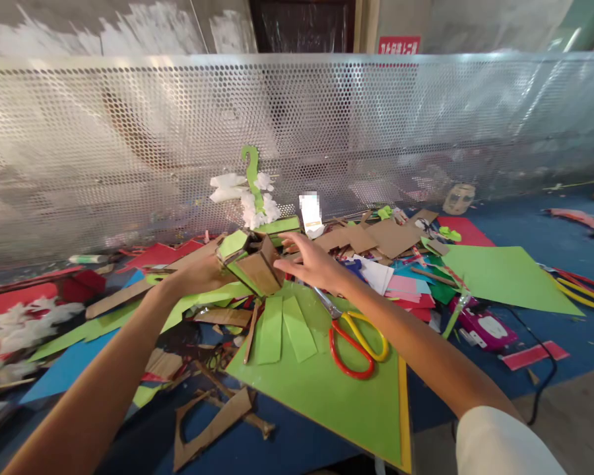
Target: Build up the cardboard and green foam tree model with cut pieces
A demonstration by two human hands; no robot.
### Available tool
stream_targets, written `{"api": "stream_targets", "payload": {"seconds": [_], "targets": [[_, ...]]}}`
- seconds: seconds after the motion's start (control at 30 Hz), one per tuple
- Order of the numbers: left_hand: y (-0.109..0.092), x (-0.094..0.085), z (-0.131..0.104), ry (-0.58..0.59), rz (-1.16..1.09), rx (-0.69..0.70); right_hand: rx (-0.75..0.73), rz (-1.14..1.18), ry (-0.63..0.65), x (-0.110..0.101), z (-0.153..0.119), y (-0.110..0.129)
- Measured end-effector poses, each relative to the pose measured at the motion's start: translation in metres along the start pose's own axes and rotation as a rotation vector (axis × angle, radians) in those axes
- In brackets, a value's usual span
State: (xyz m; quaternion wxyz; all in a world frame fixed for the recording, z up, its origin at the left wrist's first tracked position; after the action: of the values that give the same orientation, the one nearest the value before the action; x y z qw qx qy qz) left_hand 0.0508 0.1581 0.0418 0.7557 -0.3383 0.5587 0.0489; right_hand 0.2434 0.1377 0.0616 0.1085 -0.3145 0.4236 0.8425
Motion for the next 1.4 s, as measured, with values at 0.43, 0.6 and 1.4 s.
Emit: {"api": "stream_targets", "payload": {"seconds": [0.43, 0.6, 1.4], "targets": [[0.03, 0.004, -0.019, 0.065, -0.12, -0.105, 0.612, -0.766, 0.41, -0.063, -0.092, -0.142], [0.028, 0.008, -0.017, 0.107, -0.061, -0.07, 0.516, -0.451, 0.201, -0.07, -0.083, -0.135], [0.066, 0.02, -0.029, 0.225, -0.259, -0.2, 0.235, 0.799, -0.004, 0.024, -0.025, -0.054]]}}
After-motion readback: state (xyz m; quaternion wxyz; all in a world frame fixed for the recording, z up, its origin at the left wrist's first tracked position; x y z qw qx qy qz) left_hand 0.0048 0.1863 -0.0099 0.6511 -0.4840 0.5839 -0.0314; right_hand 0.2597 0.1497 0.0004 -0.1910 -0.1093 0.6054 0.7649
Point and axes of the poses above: each hand's wrist, its own z-axis towards the middle knuckle, its own x-axis out of the palm, y = z × x, the point moved 10 cm from there along z, towards the middle knuckle, and after that the axes turned 10 degrees about -z, right-handed, at the moved point
